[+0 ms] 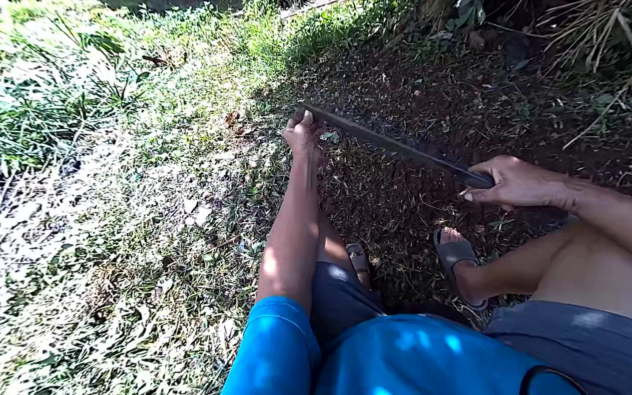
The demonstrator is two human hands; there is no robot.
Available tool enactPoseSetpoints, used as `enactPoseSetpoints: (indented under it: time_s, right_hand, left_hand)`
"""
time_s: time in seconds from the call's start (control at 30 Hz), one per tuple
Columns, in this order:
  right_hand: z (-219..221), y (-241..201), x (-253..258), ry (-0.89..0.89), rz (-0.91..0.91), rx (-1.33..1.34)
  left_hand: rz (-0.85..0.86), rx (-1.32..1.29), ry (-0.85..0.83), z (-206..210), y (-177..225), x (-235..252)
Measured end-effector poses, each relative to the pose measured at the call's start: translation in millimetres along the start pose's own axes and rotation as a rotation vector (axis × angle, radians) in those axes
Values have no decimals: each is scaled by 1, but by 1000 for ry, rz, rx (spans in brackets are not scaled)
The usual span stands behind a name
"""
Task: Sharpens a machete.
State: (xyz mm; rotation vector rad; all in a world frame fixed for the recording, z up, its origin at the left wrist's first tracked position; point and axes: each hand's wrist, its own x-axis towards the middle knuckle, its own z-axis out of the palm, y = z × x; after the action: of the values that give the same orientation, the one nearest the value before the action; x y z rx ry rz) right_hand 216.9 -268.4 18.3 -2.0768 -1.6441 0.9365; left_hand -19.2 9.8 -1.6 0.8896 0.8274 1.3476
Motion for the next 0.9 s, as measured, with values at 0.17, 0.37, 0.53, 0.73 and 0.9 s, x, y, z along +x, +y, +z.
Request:
enactPoseSetpoints:
  time_s: [0.17, 0.37, 0.53, 0.73, 0.9]
  right_hand:
    - [5, 7, 5, 233, -28, -377]
    - [-2, 10, 3, 323, 65, -582]
    - [-5, 11, 4, 339, 98, -625]
    - [-12, 10, 2, 367, 119, -626]
    - [-18, 11, 3, 382, 123, -655]
  left_hand:
    - [-117, -220, 25, 2, 7, -1]
    - [-160, -106, -72, 0, 8, -1]
    - [-181, 176, -74, -2, 4, -3]
    - [-248, 258, -41, -3, 8, -6]
    - [-243, 263, -24, 0, 8, -7]
